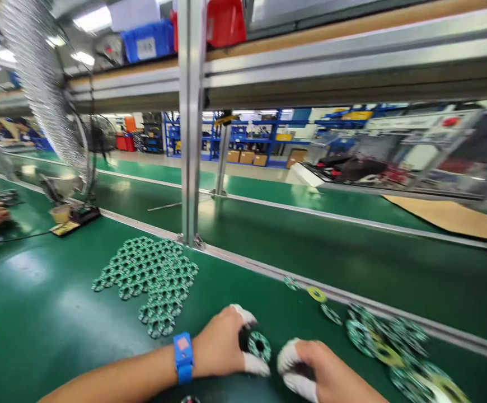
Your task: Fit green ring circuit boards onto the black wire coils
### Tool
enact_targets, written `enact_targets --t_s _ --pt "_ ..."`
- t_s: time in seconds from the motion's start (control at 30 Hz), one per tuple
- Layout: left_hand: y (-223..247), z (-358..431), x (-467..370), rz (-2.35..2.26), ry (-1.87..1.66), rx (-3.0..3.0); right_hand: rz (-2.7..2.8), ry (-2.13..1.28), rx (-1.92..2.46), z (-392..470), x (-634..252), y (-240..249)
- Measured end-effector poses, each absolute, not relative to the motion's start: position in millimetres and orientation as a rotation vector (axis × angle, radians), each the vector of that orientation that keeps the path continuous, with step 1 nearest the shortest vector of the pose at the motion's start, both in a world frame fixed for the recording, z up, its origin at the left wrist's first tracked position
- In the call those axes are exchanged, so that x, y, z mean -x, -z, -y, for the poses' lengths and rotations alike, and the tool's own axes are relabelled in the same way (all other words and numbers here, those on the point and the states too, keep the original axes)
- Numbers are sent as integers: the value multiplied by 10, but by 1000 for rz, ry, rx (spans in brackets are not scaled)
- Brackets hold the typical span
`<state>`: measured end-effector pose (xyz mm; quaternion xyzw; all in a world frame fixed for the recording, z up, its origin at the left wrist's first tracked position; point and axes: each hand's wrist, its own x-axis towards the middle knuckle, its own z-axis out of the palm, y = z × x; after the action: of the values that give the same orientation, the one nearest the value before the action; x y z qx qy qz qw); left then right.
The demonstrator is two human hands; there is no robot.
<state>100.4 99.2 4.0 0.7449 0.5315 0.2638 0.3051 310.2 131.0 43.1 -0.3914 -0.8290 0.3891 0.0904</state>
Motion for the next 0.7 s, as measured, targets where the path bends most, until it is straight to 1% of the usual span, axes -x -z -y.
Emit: enact_targets --t_s 0.2,0.33,0.5,0.6,0.67,0.7 --pt "-99 -961 -1021 -1358 -677 -1947 2691 -1204 1271 -1099 -2952 -596" --pt "-94 -973 -1031 -1391 -648 -2013 2708 -1177 1332 -1062 -2896 -516" --pt "-58 -941 -1025 -1421 -623 -2097 2669 -1297 1309 -1109 -2928 -438" --pt "-32 -907 -1045 -1426 -614 -2137 2778 -1400 1134 -1111 -2977 -481" --pt "-56 -996 -1062 -1418 -585 -2176 2919 -1467 872 -1073 -2981 -524" --pt "-88 -1103 -1063 -1436 -562 -2182 2990 -1446 741 -1040 -2971 -534"
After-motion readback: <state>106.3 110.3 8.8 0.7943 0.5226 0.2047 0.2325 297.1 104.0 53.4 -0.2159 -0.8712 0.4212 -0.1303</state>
